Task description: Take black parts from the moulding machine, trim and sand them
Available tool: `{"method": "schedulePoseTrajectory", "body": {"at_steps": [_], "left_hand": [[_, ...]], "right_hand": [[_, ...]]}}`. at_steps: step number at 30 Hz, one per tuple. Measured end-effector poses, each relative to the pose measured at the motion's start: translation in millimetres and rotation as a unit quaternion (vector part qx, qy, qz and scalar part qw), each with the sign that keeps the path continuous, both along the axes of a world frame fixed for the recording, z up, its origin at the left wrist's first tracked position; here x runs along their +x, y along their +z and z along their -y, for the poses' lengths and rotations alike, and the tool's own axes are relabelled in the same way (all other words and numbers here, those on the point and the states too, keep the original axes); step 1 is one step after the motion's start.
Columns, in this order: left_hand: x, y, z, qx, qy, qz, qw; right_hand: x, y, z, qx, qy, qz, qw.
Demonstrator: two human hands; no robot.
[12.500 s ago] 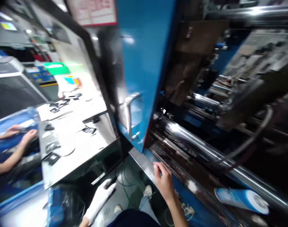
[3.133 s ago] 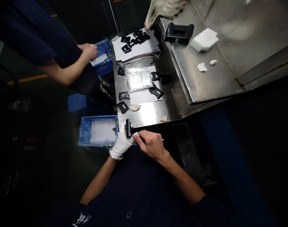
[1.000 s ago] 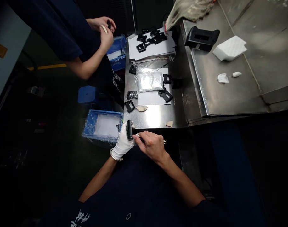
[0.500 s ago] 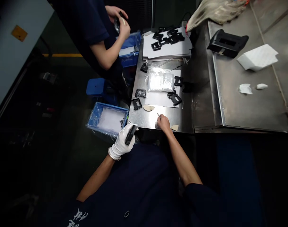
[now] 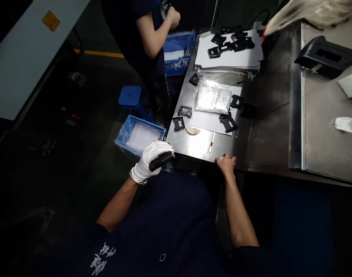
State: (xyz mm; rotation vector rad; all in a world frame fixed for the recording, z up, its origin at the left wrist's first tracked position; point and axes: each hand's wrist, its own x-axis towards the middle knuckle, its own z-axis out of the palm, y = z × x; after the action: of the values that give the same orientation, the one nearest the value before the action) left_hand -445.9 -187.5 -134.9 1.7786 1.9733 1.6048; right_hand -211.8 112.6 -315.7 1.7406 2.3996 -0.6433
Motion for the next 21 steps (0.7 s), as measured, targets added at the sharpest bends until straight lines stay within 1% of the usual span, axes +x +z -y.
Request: {"method": "schedulePoseTrajectory", "body": {"at_steps": [3,6,9,12,14,15,16,18,19,21], "left_hand": [[0,3.1,-5,-0.003,-0.014,0.015,1.0],[2,4.3,-13,0.002,-0.037,0.02,0.999],[4,4.3,-21,0.015,-0.062,0.019,0.998],[7,5.6,-29,0.028,-0.076,0.012,0.997],[9,7.1,-32,0.031,-0.077,0.005,0.997],[10,7.5,-32,0.03,-0.074,0.002,0.997],[11,7.5,-33,0.029,-0.067,-0.001,0.997],[13,5.7,-33,0.023,-0.048,-0.005,0.999],[15,3.8,-33,0.019,-0.036,-0.007,0.999],[17,-1.2,-33,0.017,-0.009,-0.008,1.0]], "right_hand": [[8,-7.5,9,0.001,-0.007,-0.011,1.0],[8,-9.6,11,0.009,-0.019,-0.027,0.999],[8,-6.4,10,0.009,-0.047,-0.036,0.998],[9,4.7,13,-0.01,-0.05,-0.055,0.997],[10,20.4,23,-0.029,-0.021,-0.086,0.996],[11,31.6,30,-0.039,-0.001,-0.104,0.994],[10,45.3,40,-0.051,0.019,-0.122,0.991],[8,79.3,63,-0.089,0.06,-0.176,0.978],[6,98.5,76,-0.114,0.08,-0.213,0.967],[0,137.3,100,-0.175,0.113,-0.337,0.918]]}}
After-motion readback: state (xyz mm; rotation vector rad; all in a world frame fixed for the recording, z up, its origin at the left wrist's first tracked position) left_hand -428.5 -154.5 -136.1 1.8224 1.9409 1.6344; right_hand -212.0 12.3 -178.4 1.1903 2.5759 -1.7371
